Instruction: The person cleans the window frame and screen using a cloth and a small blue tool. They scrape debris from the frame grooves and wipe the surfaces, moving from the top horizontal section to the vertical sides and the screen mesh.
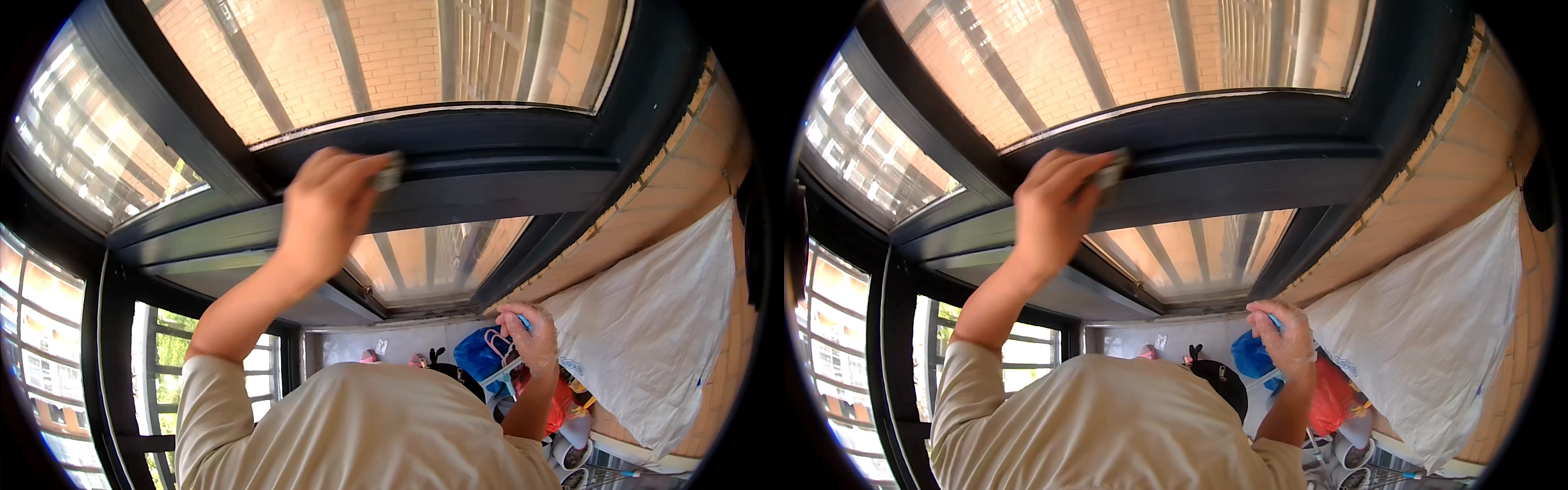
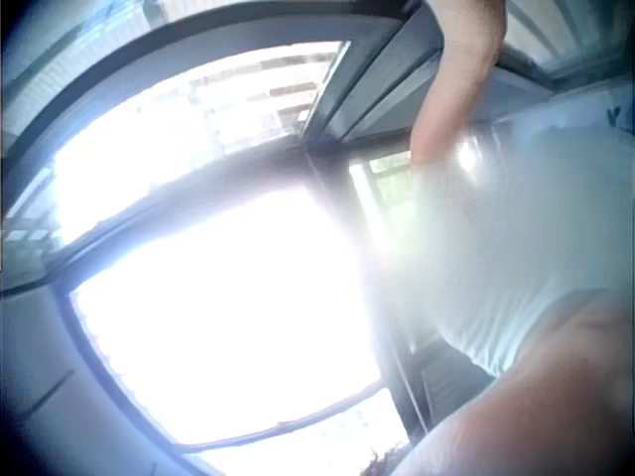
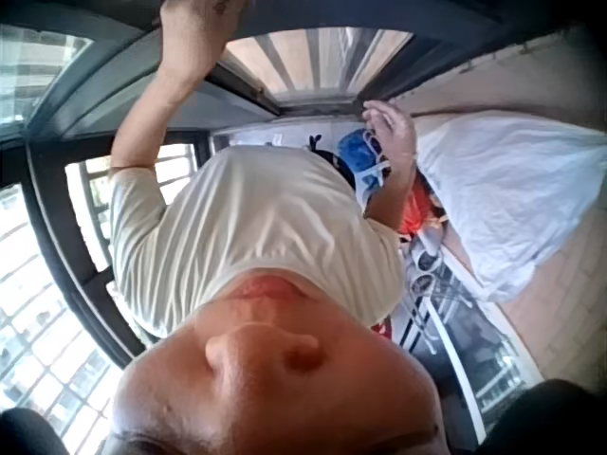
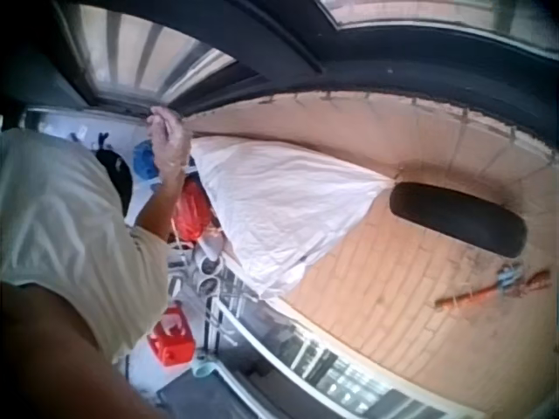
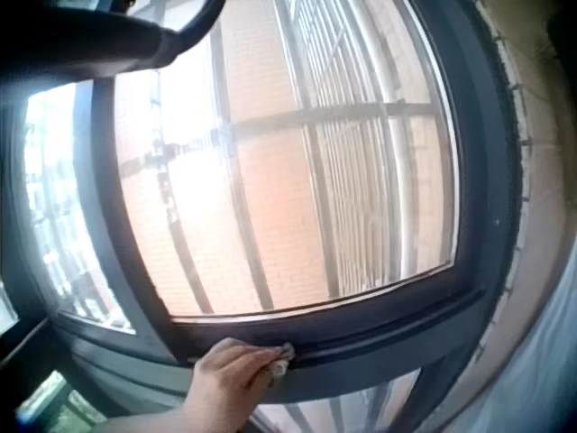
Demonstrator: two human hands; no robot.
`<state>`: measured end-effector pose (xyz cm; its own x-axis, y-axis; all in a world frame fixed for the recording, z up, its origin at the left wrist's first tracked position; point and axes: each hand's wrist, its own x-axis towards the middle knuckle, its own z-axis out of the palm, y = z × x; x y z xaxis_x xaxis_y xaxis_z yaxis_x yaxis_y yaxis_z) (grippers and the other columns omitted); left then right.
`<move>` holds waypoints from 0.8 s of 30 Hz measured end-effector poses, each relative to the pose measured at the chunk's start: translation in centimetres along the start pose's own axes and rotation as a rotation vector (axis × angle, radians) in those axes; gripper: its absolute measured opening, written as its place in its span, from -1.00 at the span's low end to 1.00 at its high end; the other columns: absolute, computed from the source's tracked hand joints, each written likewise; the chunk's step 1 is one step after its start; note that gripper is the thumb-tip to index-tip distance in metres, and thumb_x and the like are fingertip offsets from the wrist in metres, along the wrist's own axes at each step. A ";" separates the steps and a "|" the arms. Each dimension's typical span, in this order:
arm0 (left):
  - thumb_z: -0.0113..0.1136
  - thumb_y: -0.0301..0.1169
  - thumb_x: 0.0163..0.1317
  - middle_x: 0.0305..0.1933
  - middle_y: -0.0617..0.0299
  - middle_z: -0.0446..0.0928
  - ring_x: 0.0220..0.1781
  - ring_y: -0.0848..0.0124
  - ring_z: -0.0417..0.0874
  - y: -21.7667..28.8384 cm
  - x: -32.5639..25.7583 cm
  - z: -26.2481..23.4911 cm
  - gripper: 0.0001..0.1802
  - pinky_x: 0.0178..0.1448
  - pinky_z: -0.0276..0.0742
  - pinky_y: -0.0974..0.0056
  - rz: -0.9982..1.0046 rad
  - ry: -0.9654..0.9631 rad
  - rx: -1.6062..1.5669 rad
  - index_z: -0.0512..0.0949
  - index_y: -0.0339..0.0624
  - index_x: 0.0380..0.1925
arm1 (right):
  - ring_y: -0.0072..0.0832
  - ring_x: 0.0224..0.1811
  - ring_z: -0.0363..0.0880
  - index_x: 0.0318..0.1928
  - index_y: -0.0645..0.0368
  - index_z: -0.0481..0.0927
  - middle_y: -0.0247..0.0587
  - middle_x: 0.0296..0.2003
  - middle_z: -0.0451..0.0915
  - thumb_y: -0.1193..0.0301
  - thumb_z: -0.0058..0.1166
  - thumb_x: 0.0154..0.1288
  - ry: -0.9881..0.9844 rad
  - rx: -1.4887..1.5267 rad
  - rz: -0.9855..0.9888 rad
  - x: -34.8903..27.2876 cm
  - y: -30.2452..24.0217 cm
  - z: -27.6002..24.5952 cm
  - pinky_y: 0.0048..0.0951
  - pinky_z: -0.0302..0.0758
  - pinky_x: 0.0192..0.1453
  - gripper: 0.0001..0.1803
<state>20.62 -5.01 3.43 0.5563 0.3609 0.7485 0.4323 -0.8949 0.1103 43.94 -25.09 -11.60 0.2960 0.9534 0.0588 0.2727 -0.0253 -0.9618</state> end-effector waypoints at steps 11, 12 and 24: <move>0.25 -0.70 -0.08 -0.46 0.13 0.55 -0.48 0.30 0.53 -0.6 1.7 1.3 -0.68 -0.38 0.48 0.30 0.007 -0.042 0.009 0.64 -0.24 -0.24 | -0.53 -0.51 0.53 -0.22 0.35 0.60 -0.15 -0.44 0.61 0.56 0.02 0.24 0.078 -0.029 0.058 -4.0 1.9 -1.8 -0.52 0.48 -0.35 -0.85; 0.22 -0.73 -0.06 -0.47 0.11 0.56 -0.46 0.31 0.55 -1.6 0.6 0.2 -0.69 -0.37 0.49 0.31 -0.136 0.000 -0.055 0.66 -0.27 -0.26 | -0.53 -0.50 0.52 -0.23 0.38 0.59 -0.14 -0.45 0.60 0.57 0.01 0.24 0.097 -0.013 0.065 -4.6 2.3 -2.1 -0.53 0.48 -0.35 -0.85; 0.22 -0.57 -0.03 -0.46 0.14 0.57 -0.32 0.17 0.55 9.4 11.6 15.9 -0.81 -0.21 0.51 0.18 0.316 0.041 -0.206 0.66 -0.22 -0.34 | -0.44 -0.40 0.63 -0.18 0.26 0.61 -0.15 -0.36 0.65 0.46 0.04 0.27 0.207 -0.060 0.211 -9.5 3.6 -3.6 -0.47 0.52 -0.23 -0.83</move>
<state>42.41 -5.08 2.75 0.6089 0.0520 0.7915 0.0897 -0.9960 -0.0035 45.39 -35.30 -14.63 0.5307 0.8437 -0.0810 0.2376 -0.2399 -0.9413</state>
